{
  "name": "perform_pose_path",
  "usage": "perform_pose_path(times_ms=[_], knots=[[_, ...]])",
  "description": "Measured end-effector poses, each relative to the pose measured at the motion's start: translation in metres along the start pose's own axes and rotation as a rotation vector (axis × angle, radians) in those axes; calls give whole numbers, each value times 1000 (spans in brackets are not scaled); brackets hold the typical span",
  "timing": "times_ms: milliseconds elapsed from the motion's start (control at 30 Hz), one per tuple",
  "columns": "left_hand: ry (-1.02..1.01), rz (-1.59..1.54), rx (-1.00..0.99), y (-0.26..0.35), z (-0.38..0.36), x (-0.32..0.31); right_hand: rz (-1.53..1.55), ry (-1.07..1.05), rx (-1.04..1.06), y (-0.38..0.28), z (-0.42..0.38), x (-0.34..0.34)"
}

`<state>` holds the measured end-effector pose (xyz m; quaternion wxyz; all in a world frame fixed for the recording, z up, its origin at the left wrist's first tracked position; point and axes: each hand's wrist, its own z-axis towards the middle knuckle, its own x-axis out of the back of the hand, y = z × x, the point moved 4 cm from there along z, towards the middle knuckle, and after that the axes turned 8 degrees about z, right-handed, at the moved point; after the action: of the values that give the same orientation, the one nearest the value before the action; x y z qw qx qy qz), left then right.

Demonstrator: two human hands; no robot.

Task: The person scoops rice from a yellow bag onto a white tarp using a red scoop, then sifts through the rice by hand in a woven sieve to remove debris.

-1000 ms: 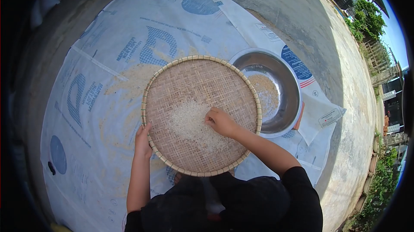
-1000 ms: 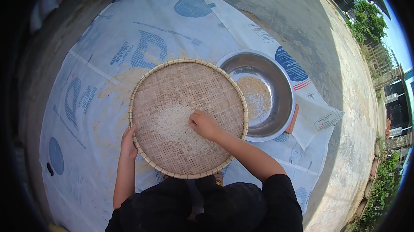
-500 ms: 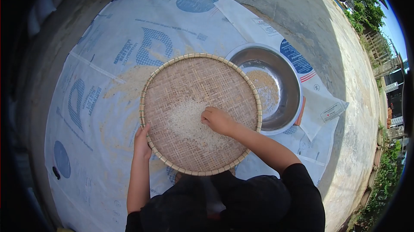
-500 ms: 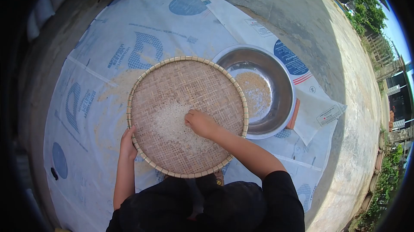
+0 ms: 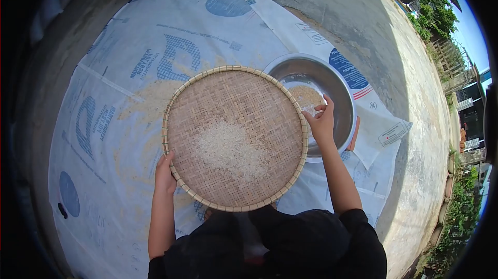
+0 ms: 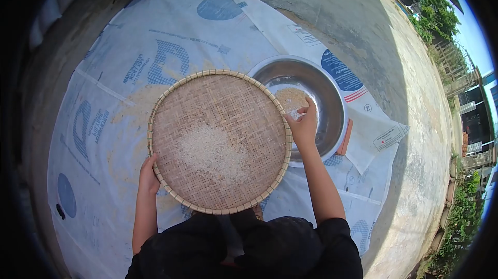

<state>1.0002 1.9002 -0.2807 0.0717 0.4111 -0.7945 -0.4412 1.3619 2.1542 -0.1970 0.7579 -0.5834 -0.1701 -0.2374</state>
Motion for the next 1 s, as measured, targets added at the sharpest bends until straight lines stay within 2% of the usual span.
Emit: perform_pose_path(times_ms=[33, 100, 167, 233, 267, 333, 467, 567, 1000], knots=[[2, 15, -5, 0, 0, 0, 81, -102, -57, -8, -8, -6], [14, 17, 6, -2, 0, 1, 105, -407, -19, -12, -24, -35], [29, 19, 8, -2, 0, 1, -25, -686, 273, -19, -45, -69], [3, 13, 7, -2, -1, 0, 148, -849, 387, -30, -69, -95], [7, 15, 6, -2, 0, 1, 152, -850, 386, -36, -75, -103], [-1, 18, -5, -3, 1, 2, 38, -1041, 373, -43, -90, -116], [8, 25, 11, -4, 3, 2, -2, -1004, 393, -39, -97, -125], [9, 23, 6, -2, 2, 0, 27, -1012, 287, -37, -95, -126], [-66, -13, -19, -3, 4, -4, -16, -1009, 357, -40, -94, -124]])
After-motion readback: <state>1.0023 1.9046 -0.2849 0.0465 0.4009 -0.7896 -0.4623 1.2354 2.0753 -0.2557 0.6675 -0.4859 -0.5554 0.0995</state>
